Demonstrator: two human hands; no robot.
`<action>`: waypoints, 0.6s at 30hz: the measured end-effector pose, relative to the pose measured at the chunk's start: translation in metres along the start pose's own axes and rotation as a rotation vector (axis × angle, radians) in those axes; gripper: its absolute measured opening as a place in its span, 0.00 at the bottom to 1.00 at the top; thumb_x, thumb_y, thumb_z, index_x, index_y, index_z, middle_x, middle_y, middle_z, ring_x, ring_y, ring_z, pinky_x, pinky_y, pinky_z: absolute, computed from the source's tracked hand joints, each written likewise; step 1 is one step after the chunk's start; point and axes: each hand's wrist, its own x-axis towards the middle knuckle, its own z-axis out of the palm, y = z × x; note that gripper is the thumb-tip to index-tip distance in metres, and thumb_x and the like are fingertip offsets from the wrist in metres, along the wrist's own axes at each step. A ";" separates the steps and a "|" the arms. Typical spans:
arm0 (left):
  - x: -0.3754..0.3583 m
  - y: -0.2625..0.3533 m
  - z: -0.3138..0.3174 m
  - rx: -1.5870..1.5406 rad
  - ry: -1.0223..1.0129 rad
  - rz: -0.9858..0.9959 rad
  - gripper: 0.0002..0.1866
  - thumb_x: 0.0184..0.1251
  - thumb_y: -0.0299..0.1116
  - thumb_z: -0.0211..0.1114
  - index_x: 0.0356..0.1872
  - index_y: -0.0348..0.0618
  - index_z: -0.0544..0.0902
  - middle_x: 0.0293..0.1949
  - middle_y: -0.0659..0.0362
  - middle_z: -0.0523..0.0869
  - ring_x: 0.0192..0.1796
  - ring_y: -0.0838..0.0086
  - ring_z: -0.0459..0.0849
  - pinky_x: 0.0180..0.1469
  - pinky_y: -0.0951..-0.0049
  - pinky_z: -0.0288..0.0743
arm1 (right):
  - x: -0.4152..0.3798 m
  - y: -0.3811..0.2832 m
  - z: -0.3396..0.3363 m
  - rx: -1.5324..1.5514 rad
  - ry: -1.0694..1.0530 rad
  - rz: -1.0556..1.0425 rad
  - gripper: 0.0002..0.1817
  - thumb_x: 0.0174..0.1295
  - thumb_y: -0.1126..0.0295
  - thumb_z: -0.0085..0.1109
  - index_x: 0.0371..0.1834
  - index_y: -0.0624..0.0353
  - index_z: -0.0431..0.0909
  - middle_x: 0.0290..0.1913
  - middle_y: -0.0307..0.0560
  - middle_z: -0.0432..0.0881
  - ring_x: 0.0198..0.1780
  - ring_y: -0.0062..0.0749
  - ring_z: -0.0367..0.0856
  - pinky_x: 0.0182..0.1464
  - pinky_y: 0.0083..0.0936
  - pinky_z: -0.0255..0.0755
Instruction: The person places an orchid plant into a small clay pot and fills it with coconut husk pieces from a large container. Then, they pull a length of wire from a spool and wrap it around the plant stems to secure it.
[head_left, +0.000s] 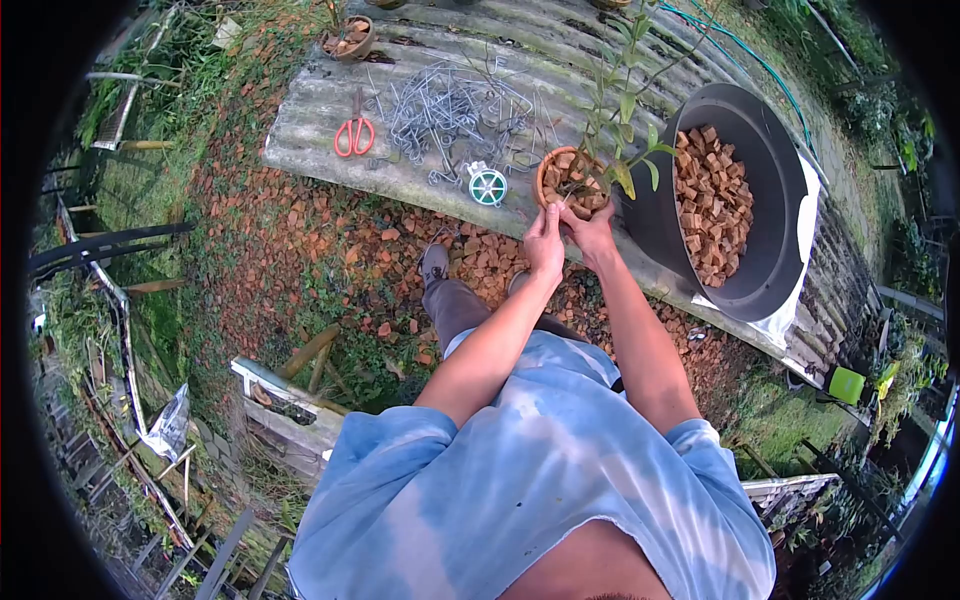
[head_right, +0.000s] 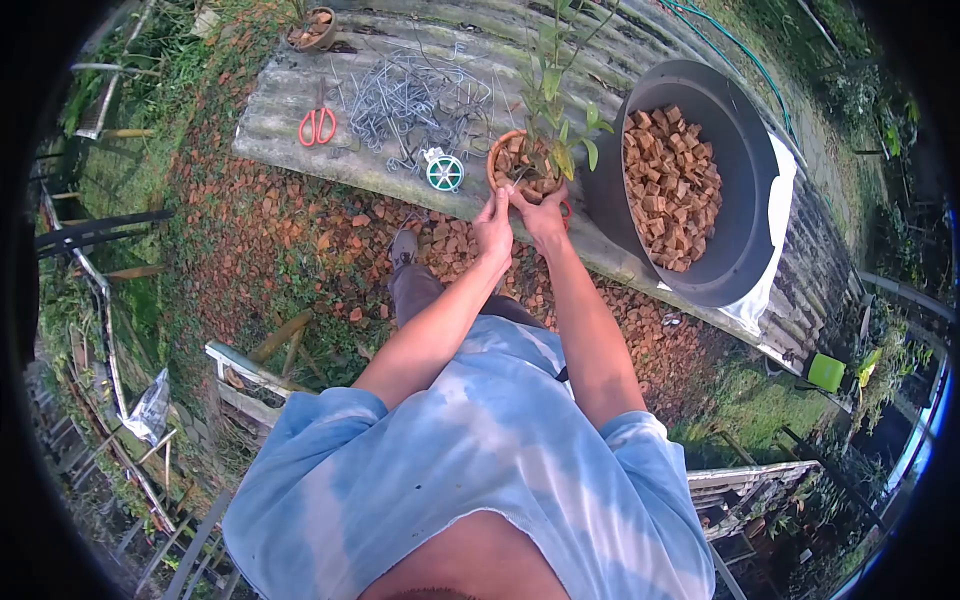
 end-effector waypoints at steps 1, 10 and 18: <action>0.000 -0.001 0.000 0.007 0.003 0.009 0.26 0.79 0.47 0.65 0.68 0.39 0.81 0.63 0.57 0.86 0.62 0.79 0.80 0.67 0.74 0.70 | 0.007 0.007 -0.001 -0.020 0.029 -0.042 0.66 0.56 0.62 0.83 0.80 0.60 0.31 0.69 0.57 0.66 0.63 0.39 0.72 0.59 0.31 0.69; -0.001 -0.004 0.002 0.068 0.094 0.059 0.26 0.81 0.46 0.63 0.67 0.36 0.81 0.55 0.58 0.90 0.53 0.80 0.83 0.57 0.75 0.76 | 0.015 0.016 0.001 -0.097 0.082 -0.109 0.65 0.54 0.62 0.84 0.79 0.62 0.35 0.68 0.57 0.66 0.62 0.39 0.71 0.60 0.31 0.65; -0.002 0.000 -0.001 0.037 0.059 0.029 0.24 0.79 0.44 0.65 0.65 0.35 0.83 0.60 0.56 0.87 0.60 0.78 0.81 0.65 0.74 0.72 | 0.018 0.028 0.001 -0.198 0.157 -0.153 0.61 0.53 0.56 0.84 0.77 0.55 0.40 0.54 0.51 0.79 0.37 0.28 0.82 0.24 0.25 0.72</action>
